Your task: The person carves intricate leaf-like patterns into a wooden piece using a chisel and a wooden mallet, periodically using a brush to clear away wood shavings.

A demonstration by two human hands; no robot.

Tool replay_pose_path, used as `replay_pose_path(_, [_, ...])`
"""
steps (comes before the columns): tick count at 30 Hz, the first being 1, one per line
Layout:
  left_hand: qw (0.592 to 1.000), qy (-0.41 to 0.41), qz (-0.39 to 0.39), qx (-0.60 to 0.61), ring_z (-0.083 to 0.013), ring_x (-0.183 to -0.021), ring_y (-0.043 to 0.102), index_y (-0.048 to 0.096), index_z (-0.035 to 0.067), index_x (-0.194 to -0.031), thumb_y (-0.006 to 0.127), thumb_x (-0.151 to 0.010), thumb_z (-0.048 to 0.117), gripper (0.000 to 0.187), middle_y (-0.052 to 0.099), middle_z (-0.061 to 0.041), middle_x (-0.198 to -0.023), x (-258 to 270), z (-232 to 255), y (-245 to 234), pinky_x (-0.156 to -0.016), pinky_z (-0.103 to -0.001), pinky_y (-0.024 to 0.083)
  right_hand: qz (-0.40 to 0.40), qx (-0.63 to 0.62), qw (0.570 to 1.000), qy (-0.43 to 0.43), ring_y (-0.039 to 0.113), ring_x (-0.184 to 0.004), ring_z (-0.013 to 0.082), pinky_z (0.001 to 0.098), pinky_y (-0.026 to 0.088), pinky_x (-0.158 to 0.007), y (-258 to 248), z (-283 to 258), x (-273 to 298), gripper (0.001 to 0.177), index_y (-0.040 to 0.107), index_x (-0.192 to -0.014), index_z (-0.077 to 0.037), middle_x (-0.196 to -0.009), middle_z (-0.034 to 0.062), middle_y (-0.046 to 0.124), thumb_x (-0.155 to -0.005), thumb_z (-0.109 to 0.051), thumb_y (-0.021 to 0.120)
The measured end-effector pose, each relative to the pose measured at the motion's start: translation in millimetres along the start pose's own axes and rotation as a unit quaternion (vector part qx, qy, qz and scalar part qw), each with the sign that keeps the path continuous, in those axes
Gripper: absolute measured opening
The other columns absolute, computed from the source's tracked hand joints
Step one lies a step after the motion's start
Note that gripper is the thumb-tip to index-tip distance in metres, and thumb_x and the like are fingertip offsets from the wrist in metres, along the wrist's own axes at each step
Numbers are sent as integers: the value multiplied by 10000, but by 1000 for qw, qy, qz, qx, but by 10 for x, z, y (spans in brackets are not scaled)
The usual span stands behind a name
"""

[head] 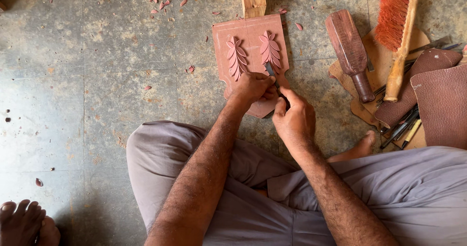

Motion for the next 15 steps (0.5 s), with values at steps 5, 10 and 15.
replay_pose_path(5, [1000,10,25,3,-122,-572,674,781,-55,-934,738,-951,218,277,771,-96,-748,33,11,55,-529,-288,578,3,-10,1000,-20,731,-1059,365,447,577,-930,-29,12,-49,307,703,-1227,18,-1148,235,739,-958,-101,619])
replay_pose_path(10, [998,16,57,-5,-117,-564,662,785,-8,-969,711,-964,257,276,759,-77,-738,77,91,143,-523,-292,558,11,-3,999,-38,757,-1005,338,429,605,-899,-12,119,-132,288,725,-1207,-1,-1124,221,754,-944,-83,643])
replay_pose_path(15, [994,5,82,-69,-107,-579,677,776,32,-985,680,-978,398,379,749,-84,-727,323,297,170,-581,-306,574,-68,24,996,-55,761,-911,225,382,614,-799,-318,31,-495,199,777,-1145,-88,-1072,139,796,-966,-126,700])
Point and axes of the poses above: each hand's wrist, its own x-axis away from the middle knuckle, its own y-axis out of the palm, z = x × y, the point moved 1 cm from there along -x, towards the middle knuckle
